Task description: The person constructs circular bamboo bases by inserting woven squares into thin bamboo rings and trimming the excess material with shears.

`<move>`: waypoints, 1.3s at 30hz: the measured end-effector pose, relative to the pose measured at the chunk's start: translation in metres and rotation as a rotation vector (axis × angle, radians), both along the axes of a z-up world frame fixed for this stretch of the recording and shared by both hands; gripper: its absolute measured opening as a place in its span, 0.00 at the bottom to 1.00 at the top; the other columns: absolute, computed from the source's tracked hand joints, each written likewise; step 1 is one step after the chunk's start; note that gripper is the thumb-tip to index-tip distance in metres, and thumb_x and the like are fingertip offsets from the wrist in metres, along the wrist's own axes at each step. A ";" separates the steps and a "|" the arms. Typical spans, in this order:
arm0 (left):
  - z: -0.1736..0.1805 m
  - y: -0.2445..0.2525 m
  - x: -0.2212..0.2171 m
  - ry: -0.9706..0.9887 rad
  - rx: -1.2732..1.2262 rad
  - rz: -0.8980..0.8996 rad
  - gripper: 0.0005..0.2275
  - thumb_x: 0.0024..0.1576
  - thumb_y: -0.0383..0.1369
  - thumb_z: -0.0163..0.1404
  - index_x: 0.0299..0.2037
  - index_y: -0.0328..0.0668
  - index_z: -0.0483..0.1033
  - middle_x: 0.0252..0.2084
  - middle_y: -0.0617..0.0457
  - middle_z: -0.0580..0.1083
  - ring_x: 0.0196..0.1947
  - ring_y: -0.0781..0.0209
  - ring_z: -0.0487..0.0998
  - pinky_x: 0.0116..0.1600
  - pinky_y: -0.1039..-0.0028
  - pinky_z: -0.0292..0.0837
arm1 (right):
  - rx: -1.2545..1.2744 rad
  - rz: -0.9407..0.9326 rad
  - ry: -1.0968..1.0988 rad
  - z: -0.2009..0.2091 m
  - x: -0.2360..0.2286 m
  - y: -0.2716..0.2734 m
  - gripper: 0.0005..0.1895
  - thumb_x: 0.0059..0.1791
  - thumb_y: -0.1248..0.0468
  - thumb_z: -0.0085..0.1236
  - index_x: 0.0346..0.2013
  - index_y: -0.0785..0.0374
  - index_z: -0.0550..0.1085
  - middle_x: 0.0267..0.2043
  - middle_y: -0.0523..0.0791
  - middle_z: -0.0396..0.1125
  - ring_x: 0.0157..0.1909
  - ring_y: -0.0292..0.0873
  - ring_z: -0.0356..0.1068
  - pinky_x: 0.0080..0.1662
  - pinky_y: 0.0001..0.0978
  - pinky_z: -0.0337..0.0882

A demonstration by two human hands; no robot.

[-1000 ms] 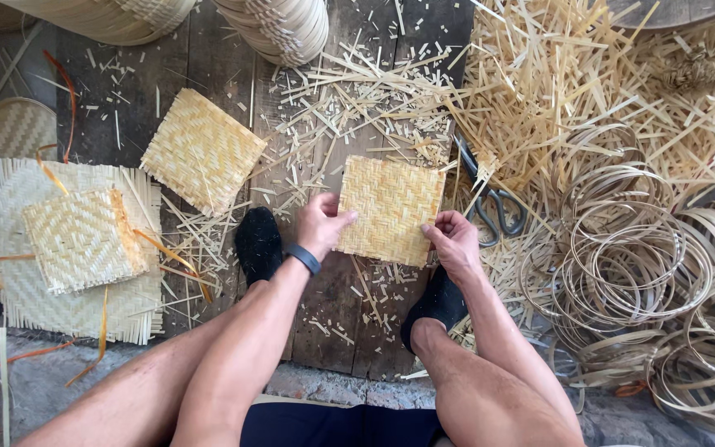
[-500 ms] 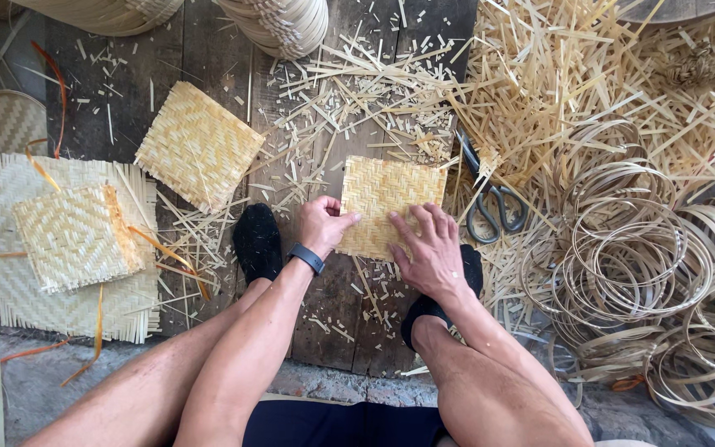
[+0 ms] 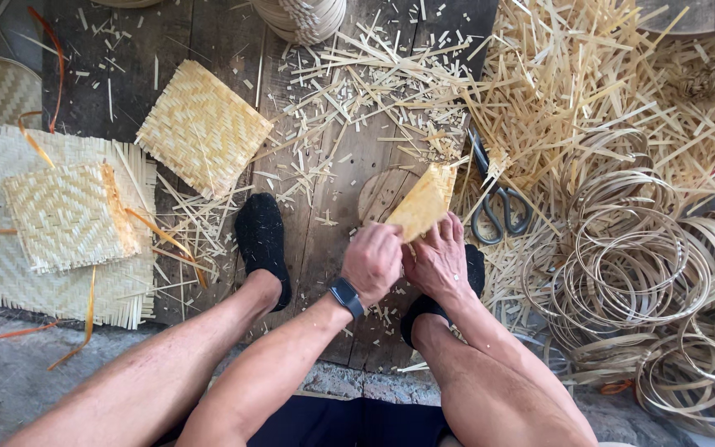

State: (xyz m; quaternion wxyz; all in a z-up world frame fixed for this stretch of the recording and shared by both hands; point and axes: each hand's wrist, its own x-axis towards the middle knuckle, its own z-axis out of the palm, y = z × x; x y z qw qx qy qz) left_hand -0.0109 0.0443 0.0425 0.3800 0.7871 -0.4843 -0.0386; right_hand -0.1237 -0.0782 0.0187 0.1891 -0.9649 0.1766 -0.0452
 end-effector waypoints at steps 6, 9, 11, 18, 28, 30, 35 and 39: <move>-0.050 0.010 0.054 0.605 0.210 0.449 0.09 0.50 0.31 0.65 0.34 0.37 0.77 0.29 0.51 0.79 0.27 0.60 0.80 0.34 0.71 0.75 | -0.046 0.010 0.026 0.013 0.007 0.000 0.31 0.49 0.53 0.58 0.67 0.52 0.69 0.65 0.54 0.61 0.69 0.60 0.55 0.69 0.55 0.52; -0.072 0.013 0.069 0.752 0.268 0.500 0.10 0.47 0.30 0.67 0.34 0.39 0.80 0.31 0.52 0.82 0.28 0.66 0.82 0.35 0.75 0.77 | -0.058 0.012 0.038 0.016 0.010 0.001 0.31 0.49 0.52 0.58 0.67 0.52 0.68 0.65 0.54 0.60 0.69 0.60 0.55 0.68 0.56 0.52; -0.081 0.013 0.072 0.803 0.307 0.531 0.10 0.46 0.29 0.67 0.34 0.38 0.80 0.31 0.52 0.82 0.29 0.68 0.81 0.34 0.76 0.77 | -0.058 0.012 0.039 0.018 0.010 0.002 0.31 0.49 0.52 0.58 0.67 0.51 0.68 0.65 0.53 0.60 0.69 0.60 0.55 0.68 0.56 0.53; -0.090 0.026 0.074 1.032 0.103 0.458 0.12 0.48 0.24 0.65 0.39 0.29 0.78 0.32 0.50 0.80 0.30 0.68 0.79 0.34 0.80 0.75 | 0.119 -0.030 -0.127 0.012 0.001 -0.007 0.32 0.47 0.56 0.62 0.65 0.58 0.68 0.63 0.53 0.62 0.69 0.60 0.57 0.67 0.56 0.56; -0.075 0.024 0.079 1.104 0.133 0.461 0.18 0.49 0.22 0.64 0.48 0.26 0.73 0.40 0.44 0.80 0.37 0.63 0.81 0.42 0.78 0.78 | -0.296 -0.623 -0.037 0.031 -0.150 -0.113 0.19 0.47 0.60 0.69 0.50 0.59 0.75 0.55 0.49 0.66 0.60 0.50 0.62 0.62 0.44 0.60; -0.066 0.019 0.079 0.985 0.169 0.443 0.24 0.48 0.26 0.65 0.53 0.27 0.70 0.44 0.43 0.79 0.41 0.62 0.82 0.45 0.75 0.79 | -0.358 -0.619 0.344 0.042 -0.189 -0.132 0.27 0.36 0.51 0.72 0.45 0.59 0.79 0.50 0.53 0.65 0.53 0.54 0.61 0.56 0.47 0.55; -0.041 0.012 0.084 0.526 0.369 0.518 0.36 0.48 0.36 0.70 0.63 0.30 0.61 0.57 0.37 0.67 0.56 0.49 0.70 0.60 0.56 0.67 | -0.320 -0.512 0.323 0.056 -0.235 -0.143 0.06 0.46 0.56 0.68 0.33 0.52 0.83 0.42 0.41 0.71 0.51 0.45 0.64 0.59 0.44 0.54; -0.020 0.008 0.088 0.155 0.107 0.389 0.35 0.54 0.32 0.69 0.66 0.31 0.59 0.63 0.40 0.62 0.65 0.47 0.63 0.71 0.51 0.60 | -0.183 -0.633 -0.121 0.068 -0.253 -0.143 0.09 0.47 0.56 0.72 0.37 0.56 0.83 0.35 0.40 0.73 0.45 0.41 0.68 0.56 0.41 0.58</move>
